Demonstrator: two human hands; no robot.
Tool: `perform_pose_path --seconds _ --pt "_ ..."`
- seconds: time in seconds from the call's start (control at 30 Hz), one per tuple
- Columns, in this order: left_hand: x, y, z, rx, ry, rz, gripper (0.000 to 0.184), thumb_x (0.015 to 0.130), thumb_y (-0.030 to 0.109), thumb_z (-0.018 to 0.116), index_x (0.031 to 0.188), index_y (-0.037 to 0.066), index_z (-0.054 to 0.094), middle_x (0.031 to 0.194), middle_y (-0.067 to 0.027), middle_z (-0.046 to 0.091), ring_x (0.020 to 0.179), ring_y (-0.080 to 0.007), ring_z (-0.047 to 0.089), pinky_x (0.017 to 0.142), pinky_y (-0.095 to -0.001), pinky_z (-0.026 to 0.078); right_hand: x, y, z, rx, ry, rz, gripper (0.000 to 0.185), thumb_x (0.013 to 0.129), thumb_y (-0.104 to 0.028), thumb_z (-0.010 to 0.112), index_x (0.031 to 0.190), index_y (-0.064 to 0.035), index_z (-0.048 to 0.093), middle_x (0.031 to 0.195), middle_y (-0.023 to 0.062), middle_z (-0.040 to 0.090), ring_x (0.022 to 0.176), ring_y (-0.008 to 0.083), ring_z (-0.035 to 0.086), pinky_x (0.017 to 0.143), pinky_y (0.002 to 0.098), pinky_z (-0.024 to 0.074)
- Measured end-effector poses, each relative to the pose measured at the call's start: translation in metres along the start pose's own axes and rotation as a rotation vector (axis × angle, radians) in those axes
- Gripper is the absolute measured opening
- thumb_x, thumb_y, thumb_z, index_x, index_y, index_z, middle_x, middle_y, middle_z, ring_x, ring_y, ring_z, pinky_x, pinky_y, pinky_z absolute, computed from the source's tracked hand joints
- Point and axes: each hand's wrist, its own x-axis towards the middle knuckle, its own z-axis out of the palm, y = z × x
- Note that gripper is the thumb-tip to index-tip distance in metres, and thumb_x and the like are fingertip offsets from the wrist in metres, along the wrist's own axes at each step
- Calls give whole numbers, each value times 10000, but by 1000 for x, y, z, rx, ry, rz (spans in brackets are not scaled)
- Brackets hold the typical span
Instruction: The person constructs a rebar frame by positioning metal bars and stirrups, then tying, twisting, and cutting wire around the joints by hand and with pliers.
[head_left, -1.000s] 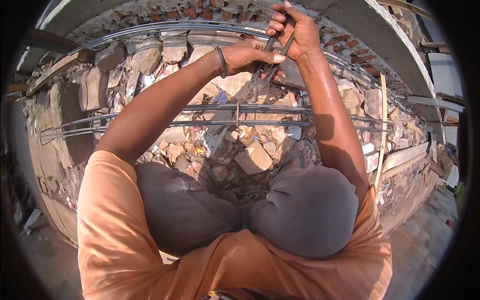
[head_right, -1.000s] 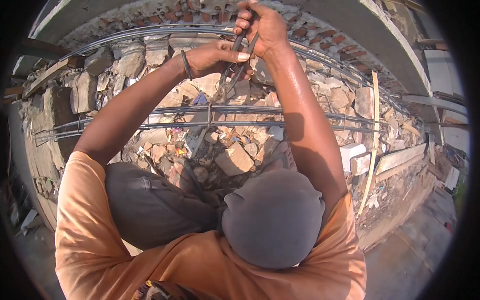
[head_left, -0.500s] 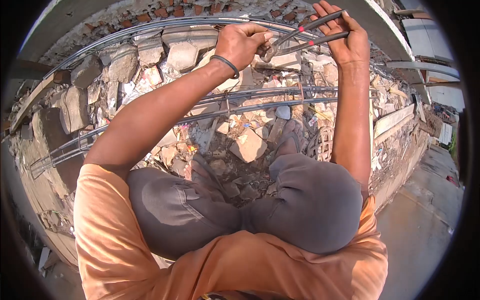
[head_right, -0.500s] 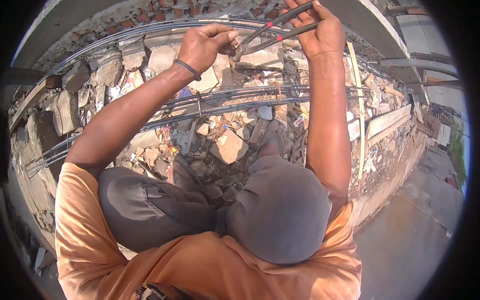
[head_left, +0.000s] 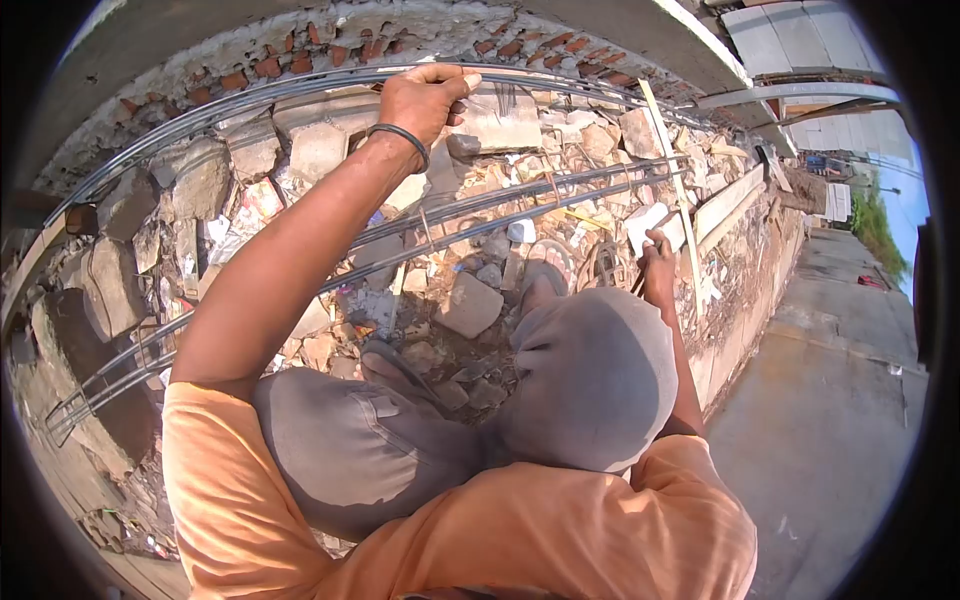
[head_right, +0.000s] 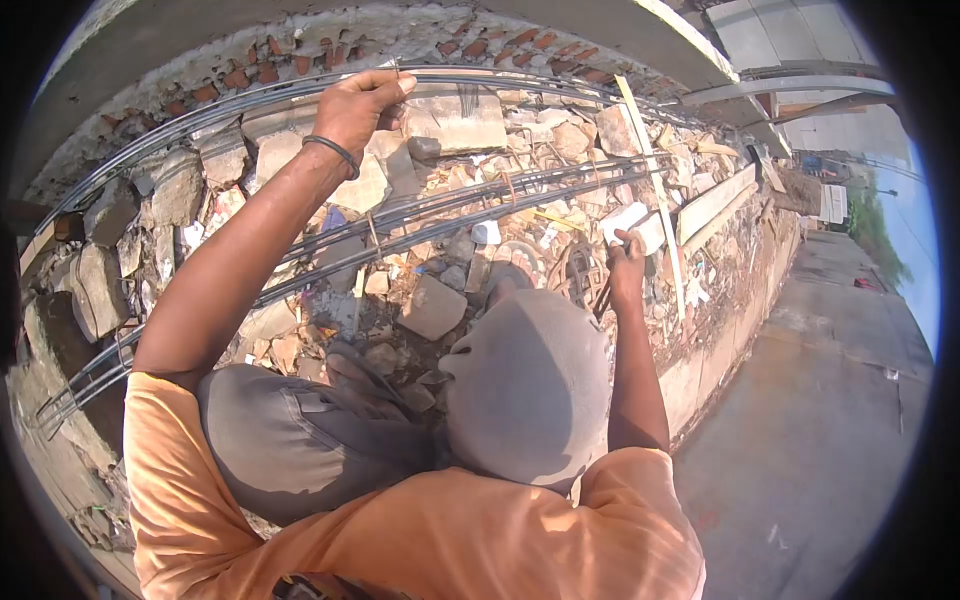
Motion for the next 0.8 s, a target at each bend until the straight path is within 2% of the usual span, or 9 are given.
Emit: perform_pose_path --seconds 0.1,0.2,0.23,0.3,0.37,0.47,0.53,0.6,0.8 --pt "-9 -7 -2 -7 -44 -71 143 811 143 757 853 28 684 780 -20 646 665 -84 579 558 -222 474 19 101 40 -462 -165 -127 463 878 -165 618 1267 45 481 1137 214 593 1070 311 577 958 376 425" --pt "-12 -5 -7 -18 -53 -35 132 820 140 748 853 30 682 786 -25 647 661 -87 585 571 -219 476 6 38 72 -691 -73 -521 577 875 -226 656 1331 54 439 1186 208 590 1142 309 553 994 380 413" --pt "-14 -3 -7 -35 -51 -31 130 822 139 746 856 31 682 788 -26 647 663 -88 589 574 -219 477 21 10 80 -508 -58 -683 587 883 -238 653 1346 48 432 1183 190 595 1144 288 551 988 368 420" --pt "-19 3 -2 -65 -40 -40 129 825 136 742 860 29 679 788 -27 648 671 -92 599 578 -219 479 -16 -121 94 42 -335 -399 543 909 -239 629 1352 15 445 1168 147 608 1116 223 563 955 327 441" --pt "-24 21 5 -90 -24 -43 132 828 134 740 860 25 674 785 -28 647 681 -99 612 580 -219 483 -29 -193 111 6 -446 -632 510 956 -231 575 1383 1 419 1219 120 583 1093 169 572 910 286 465" --pt "-24 37 12 -255 -15 21 127 833 119 733 824 30 643 881 -55 655 710 -122 636 581 -211 490 -37 -261 128 -172 -527 -784 327 954 -245 582 1194 -22 593 999 57 619 895 127 587 768 282 483" --pt "-25 48 13 -321 -9 5 103 839 102 721 843 33 644 856 -53 652 721 -128 638 590 -216 493 -40 -285 130 -187 -497 -920 242 951 -258 589 1008 -40 678 796 4 570 732 90 538 669 287 466" --pt "-17 48 10 -451 -88 21 105 862 109 694 913 35 639 843 -55 653 755 -123 645 615 -220 500 -46 -309 123 11 -633 -746 281 943 -282 609 1011 -17 674 826 17 616 734 86 557 669 266 474" --pt "-33 79 42 -669 -250 -82 305 908 345 651 926 45 602 780 -39 613 693 -135 603 586 -232 464 -44 -336 130 566 -713 -766 287 981 -277 543 1047 -8 618 929 81 658 850 137 627 772 292 529"
